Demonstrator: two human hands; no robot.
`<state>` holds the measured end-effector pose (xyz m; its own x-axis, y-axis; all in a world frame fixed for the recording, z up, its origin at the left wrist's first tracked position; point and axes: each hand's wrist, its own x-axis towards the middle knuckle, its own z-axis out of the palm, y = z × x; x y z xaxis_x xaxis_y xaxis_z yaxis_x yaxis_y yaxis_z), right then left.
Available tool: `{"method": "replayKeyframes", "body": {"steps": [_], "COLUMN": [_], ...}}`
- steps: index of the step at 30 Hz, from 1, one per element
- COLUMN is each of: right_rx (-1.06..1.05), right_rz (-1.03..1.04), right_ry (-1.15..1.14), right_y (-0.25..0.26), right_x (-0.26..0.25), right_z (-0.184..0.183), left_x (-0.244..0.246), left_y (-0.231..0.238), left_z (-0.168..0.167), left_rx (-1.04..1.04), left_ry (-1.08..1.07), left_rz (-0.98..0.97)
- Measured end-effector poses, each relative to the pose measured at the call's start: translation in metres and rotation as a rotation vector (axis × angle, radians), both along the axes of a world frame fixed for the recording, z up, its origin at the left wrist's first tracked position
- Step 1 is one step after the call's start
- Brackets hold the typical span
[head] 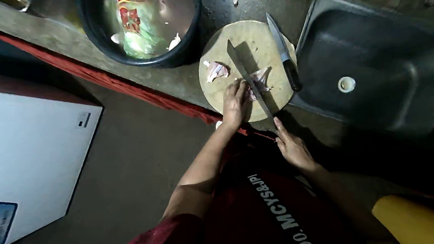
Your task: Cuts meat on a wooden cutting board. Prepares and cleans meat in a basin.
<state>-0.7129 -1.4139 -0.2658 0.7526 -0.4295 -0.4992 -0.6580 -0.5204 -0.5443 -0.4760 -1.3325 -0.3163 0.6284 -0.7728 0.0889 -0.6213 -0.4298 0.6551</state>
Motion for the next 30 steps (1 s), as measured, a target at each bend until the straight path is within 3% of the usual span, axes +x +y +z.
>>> {"method": "replayKeyframes", "body": {"steps": [6,10,13,19,26,30], "right_rx": [-0.090,0.041,0.052,0.037,0.120,0.281], "right_rz": [0.048,0.057,0.040,0.054,0.033,0.012], "right_ry": [-0.251,-0.020,-0.056,-0.130,-0.042,-0.092], "right_y": [0.008,-0.009,-0.016,-0.008,-0.024,-0.030], "right_x": [-0.060,-0.004,0.022,-0.081,-0.002,-0.069], "right_z": [-0.011,0.008,0.002,0.004,0.004,0.000], "left_x": [0.004,0.004,0.003,0.000,0.006,0.025], "left_y": [-0.003,-0.001,-0.002,-0.004,-0.009,-0.011], "left_z": [-0.003,-0.007,-0.005,-0.001,0.008,0.018], "left_rx": [-0.020,-0.019,-0.004,-0.022,0.099,0.076], "left_ry": [-0.018,-0.056,-0.073,-0.060,-0.062,0.126], "left_rz": [0.027,0.003,0.008,0.032,-0.008,0.029]}}
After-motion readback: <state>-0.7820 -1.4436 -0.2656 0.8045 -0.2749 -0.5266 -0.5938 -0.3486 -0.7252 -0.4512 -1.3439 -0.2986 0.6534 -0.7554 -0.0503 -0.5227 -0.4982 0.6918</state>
